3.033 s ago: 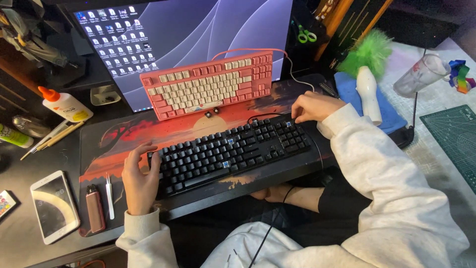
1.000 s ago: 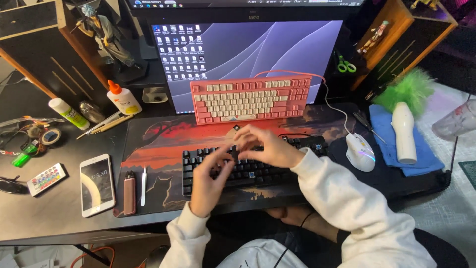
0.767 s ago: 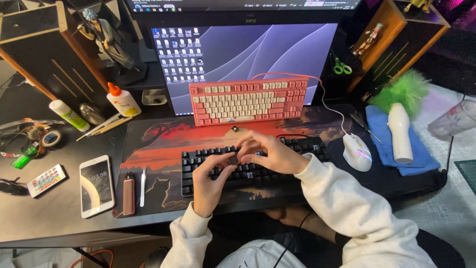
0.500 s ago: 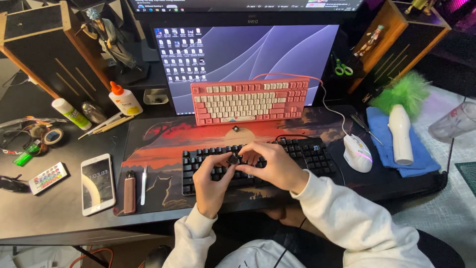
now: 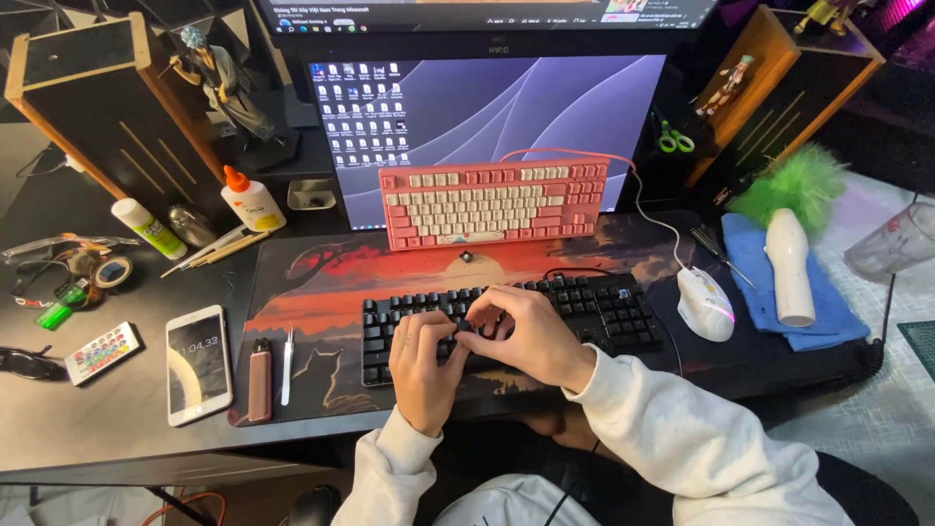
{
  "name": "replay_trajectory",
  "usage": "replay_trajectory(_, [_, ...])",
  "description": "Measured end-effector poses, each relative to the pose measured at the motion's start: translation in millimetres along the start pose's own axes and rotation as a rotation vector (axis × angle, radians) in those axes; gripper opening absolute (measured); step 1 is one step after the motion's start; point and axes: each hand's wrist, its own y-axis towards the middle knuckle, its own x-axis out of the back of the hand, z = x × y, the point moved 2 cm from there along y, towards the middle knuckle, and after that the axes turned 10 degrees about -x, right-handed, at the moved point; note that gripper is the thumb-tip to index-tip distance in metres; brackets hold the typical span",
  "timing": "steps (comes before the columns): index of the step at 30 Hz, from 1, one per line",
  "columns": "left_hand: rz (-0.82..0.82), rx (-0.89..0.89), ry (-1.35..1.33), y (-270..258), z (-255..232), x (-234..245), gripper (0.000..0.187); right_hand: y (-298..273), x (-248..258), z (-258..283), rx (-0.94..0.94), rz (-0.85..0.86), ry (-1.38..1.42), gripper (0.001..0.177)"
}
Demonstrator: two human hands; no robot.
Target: Replacing keycaps on a mechanical keyboard by picking them up and pressing them onto switches.
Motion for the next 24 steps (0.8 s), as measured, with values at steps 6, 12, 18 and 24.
replay_trajectory(6, [0.011,0.005,0.045,12.2,-5.4,5.7,0.038,4.8,16.6,4.8,-0.031,-0.038,0.064,0.023])
replay_trajectory(12, [0.038,0.108,0.075,11.5,23.6,12.8,0.038,39.6,75.3,-42.9,0.074,-0.107,-0.099,0.027])
replay_trajectory(18, [0.116,0.218,0.078,8.9,39.9,16.3,0.030,36.9,67.0,-71.1,-0.064,0.161,-0.420,0.027])
replay_trajectory(24, [0.185,0.223,0.056,8.3,43.4,17.3,0.026,40.4,57.8,-71.2,-0.029,0.244,-0.650,0.027])
